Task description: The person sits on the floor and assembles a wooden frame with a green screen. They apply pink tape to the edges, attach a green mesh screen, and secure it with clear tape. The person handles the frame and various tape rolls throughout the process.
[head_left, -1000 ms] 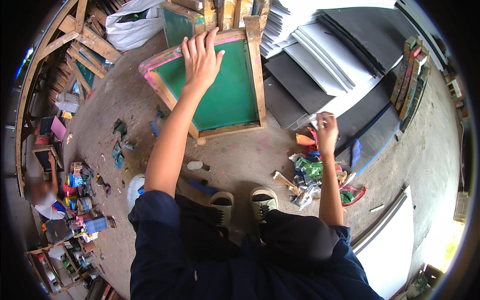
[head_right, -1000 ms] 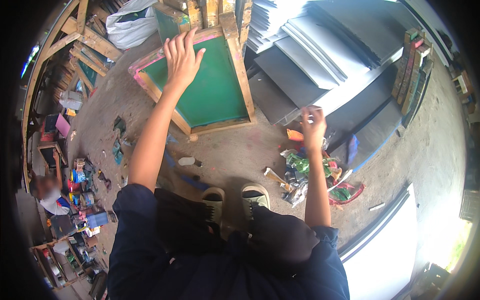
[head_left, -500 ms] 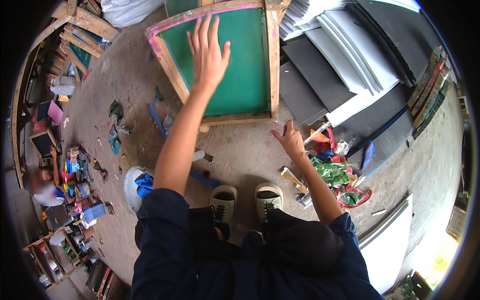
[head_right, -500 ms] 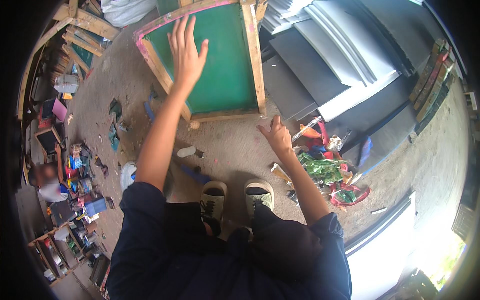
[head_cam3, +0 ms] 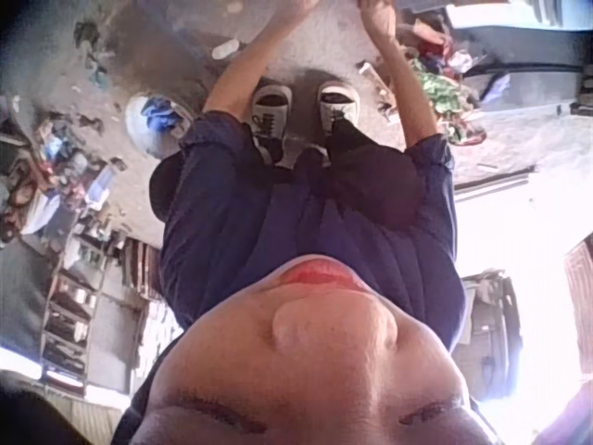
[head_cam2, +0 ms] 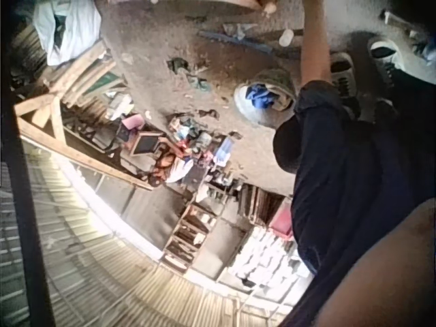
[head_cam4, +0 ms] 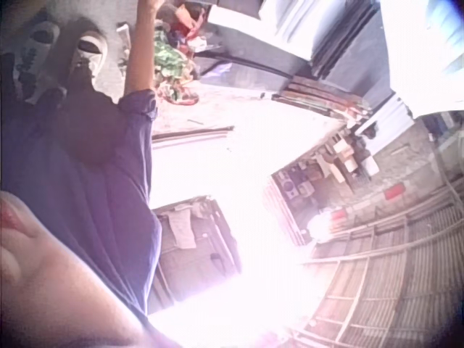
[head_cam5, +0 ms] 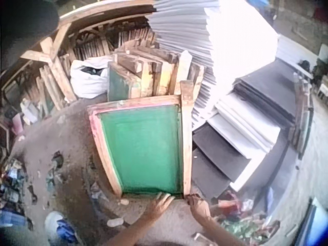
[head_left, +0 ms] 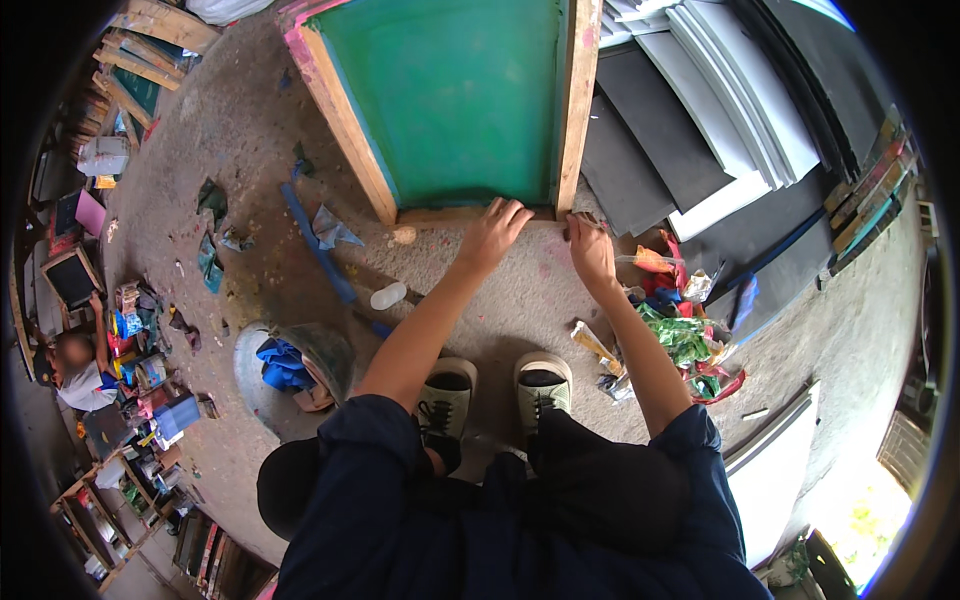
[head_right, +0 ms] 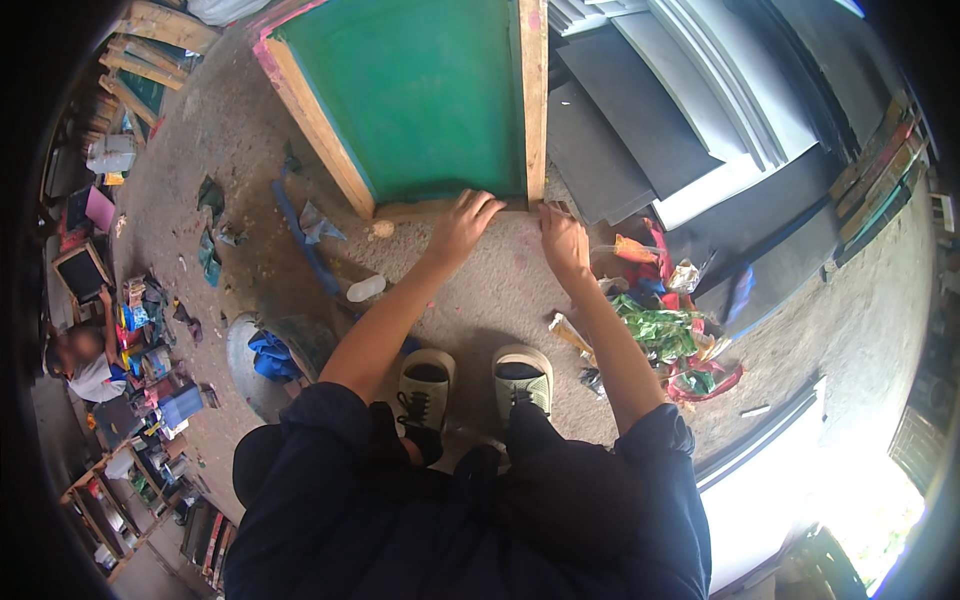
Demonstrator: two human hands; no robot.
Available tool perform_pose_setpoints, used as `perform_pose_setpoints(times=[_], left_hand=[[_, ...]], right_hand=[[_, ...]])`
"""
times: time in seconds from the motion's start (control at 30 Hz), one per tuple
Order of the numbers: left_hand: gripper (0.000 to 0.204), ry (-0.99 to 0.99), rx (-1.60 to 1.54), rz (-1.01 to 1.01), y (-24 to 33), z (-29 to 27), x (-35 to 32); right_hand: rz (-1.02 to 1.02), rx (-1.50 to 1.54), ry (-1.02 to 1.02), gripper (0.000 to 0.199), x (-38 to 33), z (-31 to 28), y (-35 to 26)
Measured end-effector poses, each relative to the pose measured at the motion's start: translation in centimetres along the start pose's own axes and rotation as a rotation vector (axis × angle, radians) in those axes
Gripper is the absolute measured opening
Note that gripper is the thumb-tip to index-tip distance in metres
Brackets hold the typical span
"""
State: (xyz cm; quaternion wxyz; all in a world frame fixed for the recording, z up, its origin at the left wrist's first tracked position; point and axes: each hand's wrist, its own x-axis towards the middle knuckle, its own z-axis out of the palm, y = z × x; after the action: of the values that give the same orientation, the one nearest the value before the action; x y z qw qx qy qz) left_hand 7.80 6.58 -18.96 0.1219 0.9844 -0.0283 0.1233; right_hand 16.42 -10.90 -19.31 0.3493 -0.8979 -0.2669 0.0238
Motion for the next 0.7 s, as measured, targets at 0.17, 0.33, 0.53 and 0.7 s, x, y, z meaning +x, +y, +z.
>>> perform_pose_setpoints(times=[0.17,0.33,0.53,0.7], left_hand=[[0.036,-0.022,0.140,0.060,0.6,-0.7,-1.0],[0.041,-0.051,0.106,0.085,0.5,-0.6,-1.7],[0.036,-0.033,-0.051,0.069,1.5,-2.6,-3.0],[0.042,-0.035,-0.205,-0.014,2.9,-4.0,-4.8]], right_hand=[[0.248,0.271,0.077,0.030,-1.4,-0.3,-0.5],[0.421,0.336,0.031,0.034,-1.9,-1.3,-1.0],[0.387,0.385,0.029,0.034,-4.4,-2.3,-2.7],[0.197,0.342,-0.021,0.028,-6.1,-4.2,-4.5]])
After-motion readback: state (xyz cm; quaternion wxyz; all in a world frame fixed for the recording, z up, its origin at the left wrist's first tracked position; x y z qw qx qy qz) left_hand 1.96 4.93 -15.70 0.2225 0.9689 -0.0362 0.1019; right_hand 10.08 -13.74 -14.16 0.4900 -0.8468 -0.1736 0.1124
